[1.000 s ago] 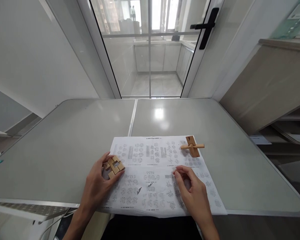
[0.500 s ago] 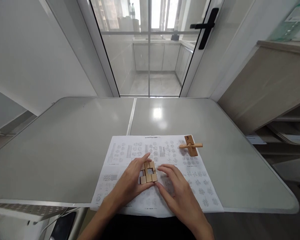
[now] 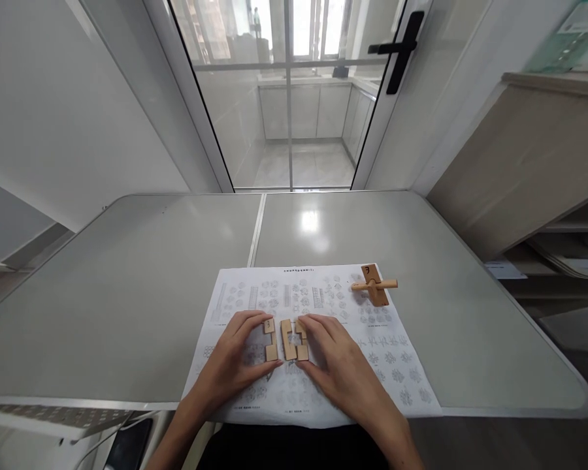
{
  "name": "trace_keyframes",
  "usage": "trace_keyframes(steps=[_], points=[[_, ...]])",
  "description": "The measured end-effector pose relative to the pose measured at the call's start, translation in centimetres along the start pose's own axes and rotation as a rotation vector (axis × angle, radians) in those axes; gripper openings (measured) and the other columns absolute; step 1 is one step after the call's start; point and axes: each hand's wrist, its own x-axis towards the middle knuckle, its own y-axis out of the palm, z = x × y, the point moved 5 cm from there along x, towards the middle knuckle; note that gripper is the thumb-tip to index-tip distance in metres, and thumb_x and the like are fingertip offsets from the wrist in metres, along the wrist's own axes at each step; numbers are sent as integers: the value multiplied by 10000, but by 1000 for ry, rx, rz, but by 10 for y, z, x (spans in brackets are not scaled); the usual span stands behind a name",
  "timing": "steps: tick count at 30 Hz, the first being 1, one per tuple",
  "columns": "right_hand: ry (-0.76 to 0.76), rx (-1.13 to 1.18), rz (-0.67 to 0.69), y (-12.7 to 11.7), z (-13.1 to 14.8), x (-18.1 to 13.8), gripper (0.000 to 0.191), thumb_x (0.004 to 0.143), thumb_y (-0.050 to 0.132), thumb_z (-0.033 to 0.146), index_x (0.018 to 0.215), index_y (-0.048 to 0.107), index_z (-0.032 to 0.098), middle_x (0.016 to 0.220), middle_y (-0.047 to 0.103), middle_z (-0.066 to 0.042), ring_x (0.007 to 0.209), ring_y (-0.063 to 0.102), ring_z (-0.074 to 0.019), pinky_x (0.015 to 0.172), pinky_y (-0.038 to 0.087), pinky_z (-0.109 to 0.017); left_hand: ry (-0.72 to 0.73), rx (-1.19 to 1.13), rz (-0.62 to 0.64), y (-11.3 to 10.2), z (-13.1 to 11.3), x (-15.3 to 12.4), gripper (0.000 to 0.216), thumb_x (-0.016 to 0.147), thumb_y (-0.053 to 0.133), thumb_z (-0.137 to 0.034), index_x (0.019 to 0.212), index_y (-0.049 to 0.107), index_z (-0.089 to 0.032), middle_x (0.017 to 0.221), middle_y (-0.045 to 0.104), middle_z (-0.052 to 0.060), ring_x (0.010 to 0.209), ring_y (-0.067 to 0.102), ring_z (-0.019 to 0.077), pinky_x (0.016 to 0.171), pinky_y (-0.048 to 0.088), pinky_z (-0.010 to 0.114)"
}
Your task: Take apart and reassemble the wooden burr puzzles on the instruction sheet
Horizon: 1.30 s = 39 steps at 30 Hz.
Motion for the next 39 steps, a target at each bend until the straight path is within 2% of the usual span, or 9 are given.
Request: trace_keyframes(steps=[7,12,18,23,27,31,33,36,39], points=[[72,81,-139,-6,3,-2,600,968,689,318,1530,483,357,1478,523,-92,1172,683,-290,1007,634,-503,13,-2,-61,-1,1,-5,720,855,839,-225,1483,501,-329,1441,611,93,1353,607,305,1128,552,533],[39,260,-250,-6,23,2,568,929,734,268,1459,540,339,1459,544,-85,1297,631,-307,1119,571,-531,31,31,-108,-2,1,-7,698,882,800,-200,1492,483,-319,1454,613,92,1376,598,294,1151,535,530],[105,605,-111,12,44,6,612,814,878,273,1372,644,367,1667,410,-42,1552,415,-329,1242,442,-533,111,49,-234,-9,-5,-10,649,918,747,-220,1503,481,-310,1414,652,95,1326,634,290,1098,570,487],[149,694,43,28,59,13,639,749,928,279,1335,681,349,1510,611,-48,1433,564,-322,1222,462,-538,213,95,-334,-13,-12,-13,619,954,736,-239,1510,480,-332,1357,686,86,1266,659,292,1052,580,472],[139,686,21,31,63,17,635,748,920,265,1324,666,345,1466,627,-39,1342,624,-296,1172,514,-487,206,93,-338,-13,-10,-13,660,954,750,-265,1536,445,-330,1362,669,95,1265,641,293,1054,567,472],[125,641,-70,26,59,19,584,778,894,264,1300,643,328,1452,613,-47,1352,609,-293,1153,528,-451,90,37,-351,-11,-2,-11,798,910,780,-290,1584,352,-280,1443,559,160,1295,595,317,1039,557,493],[112,582,-145,20,56,19,574,788,890,270,1298,633,324,1454,600,-52,1378,586,-302,1179,502,-470,80,-21,-354,-9,0,-12,767,911,755,-271,1565,354,-263,1368,574,153,1202,627,286,986,570,459],[76,492,-242,13,54,19,593,819,878,288,1342,602,336,1493,561,-59,1398,568,-309,1197,482,-500,115,-112,-292,-5,-1,-13,543,1002,608,-235,1497,385,-269,1103,670,67,946,667,203,875,572,377],[27,386,-289,9,57,18,603,839,868,301,1369,581,335,1503,550,-71,1402,564,-321,1178,505,-510,49,-248,-182,-4,-2,-13,302,1108,425,-325,1401,474,-266,917,705,17,772,655,172,781,554,332]])
